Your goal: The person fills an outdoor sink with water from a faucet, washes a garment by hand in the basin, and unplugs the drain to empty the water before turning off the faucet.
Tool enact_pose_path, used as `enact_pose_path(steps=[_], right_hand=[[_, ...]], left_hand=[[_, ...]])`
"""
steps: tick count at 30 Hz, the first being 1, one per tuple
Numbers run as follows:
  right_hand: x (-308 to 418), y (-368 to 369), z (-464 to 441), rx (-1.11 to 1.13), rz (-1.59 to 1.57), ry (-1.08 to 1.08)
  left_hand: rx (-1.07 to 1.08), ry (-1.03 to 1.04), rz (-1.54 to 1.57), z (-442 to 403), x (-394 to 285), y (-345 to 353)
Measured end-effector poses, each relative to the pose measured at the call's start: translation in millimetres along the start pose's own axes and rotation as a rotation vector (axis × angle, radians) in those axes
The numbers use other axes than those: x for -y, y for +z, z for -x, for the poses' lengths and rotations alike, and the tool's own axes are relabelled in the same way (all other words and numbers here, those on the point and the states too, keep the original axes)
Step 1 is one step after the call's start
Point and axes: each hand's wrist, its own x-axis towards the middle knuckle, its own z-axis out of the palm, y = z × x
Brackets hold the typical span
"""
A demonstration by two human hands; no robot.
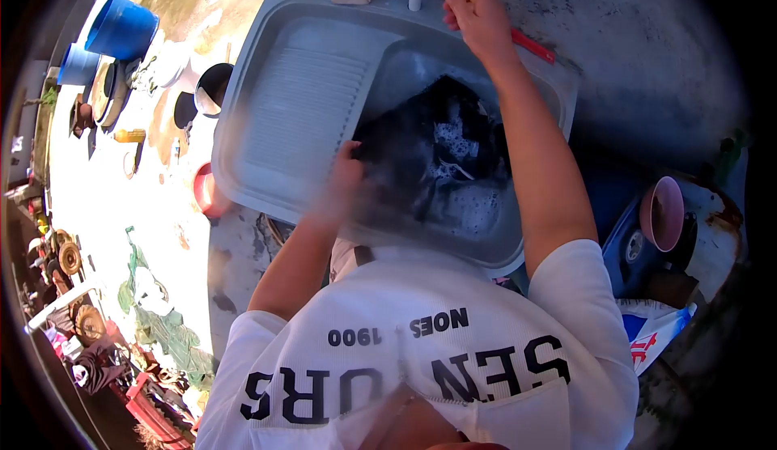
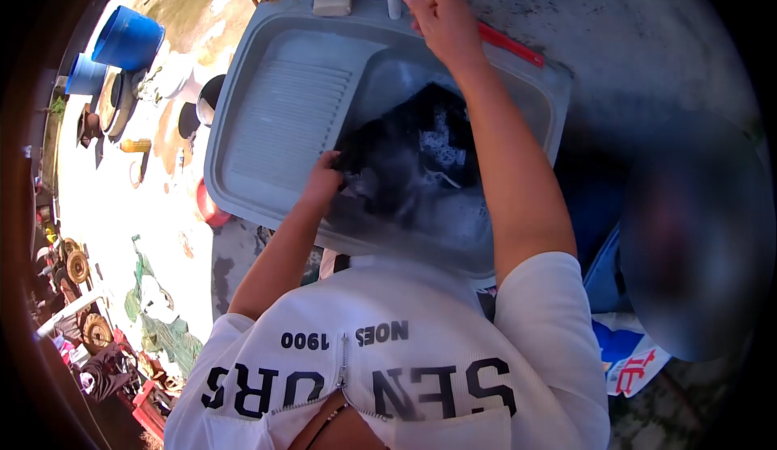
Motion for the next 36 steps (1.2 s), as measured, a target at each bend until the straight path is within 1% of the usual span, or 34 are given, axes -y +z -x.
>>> enact_pose_path(steps=[1,2,3,4,5,7,9,10,12,13,15,17,19,21,23,24,25,26,27,28,29,30,31,32,33,34,35,36], right_hand=[[-41,-10,31,-0.025,0.271,0.105],[-85,-20,66,0.073,0.593,0.259],[-156,-25,118,0.186,0.925,0.287],[-171,-34,168,0.418,1.08,0.481],[-181,-31,207,0.511,1.083,0.723],[-168,-36,255,0.377,1.049,0.471],[-192,-42,257,0.201,0.83,0.598],[-195,-49,258,0.115,0.722,0.662],[-191,-77,235,-0.113,0.501,0.649],[-175,-89,223,-0.219,0.388,0.636],[-116,-113,196,-0.46,-0.101,0.646],[-68,-139,175,-0.549,-0.21,0.491],[-5,-162,158,-0.582,-0.461,0.424],[62,-183,141,-0.608,-0.428,0.356],[123,-194,126,-0.775,-0.324,0.267],[141,-205,122,-0.849,-0.351,0.198],[156,-220,118,-0.921,-0.379,0.125],[167,-242,117,-0.918,-0.355,0.028],[180,-258,117,-0.916,-0.33,-0.063],[201,-264,115,-0.97,-0.312,-0.123],[217,-266,115,-0.935,-0.352,-0.163],[233,-268,115,-0.898,-0.393,-0.201],[245,-268,117,-0.77,-0.49,-0.218],[251,-268,118,-0.638,-0.582,-0.234],[247,-267,119,-0.779,-0.501,-0.185],[235,-265,121,-0.918,-0.42,-0.139],[221,-260,123,-1.053,-0.338,-0.091],[213,-242,125,-1.046,-0.392,-0.025]], left_hand=[[0.069,0.1,-0.001,-1,4,-9],[0.137,0.195,-0.001,1,10,-19],[0.174,0.241,0.005,10,9,-22],[0.213,0.286,0.012,18,8,-25],[0.215,0.295,0.029,31,-15,-25],[0.187,0.21,0.069,52,-68,-27],[0.119,0.02,0.121,66,-114,-27],[0.092,0.098,0.078,69,-124,-30],[0.033,0.28,0.002,64,-146,-39],[-0.018,0.341,-0.027,66,-160,-43],[-0.128,0.458,-0.081,75,-189,-53],[-0.157,0.496,0.004,92,-221,-66],[-0.19,0.564,0.062,102,-245,-81],[-0.234,0.659,0.097,107,-264,-95],[-0.265,0.806,0.215,123,-291,-104],[-0.267,0.888,0.252,127,-304,-111],[-0.328,0.927,0.276,141,-318,-114],[-0.296,0.932,0.376,151,-332,-120],[-0.457,1.109,0.017,152,-338,-137],[-0.686,1.263,-0.313,153,-345,-154],[-0.9,1.462,-0.784,144,-350,-182],[-0.882,1.449,-0.776,146,-356,-198],[-0.865,1.436,-0.766,151,-365,-203],[-0.955,1.453,-0.865,159,-368,-196],[-0.717,1.378,-0.386,159,-367,-184],[-0.469,1.254,0.068,157,-364,-171],[-0.212,1.083,0.495,154,-361,-157],[-0.262,1.021,0.449,153,-354,-141]])
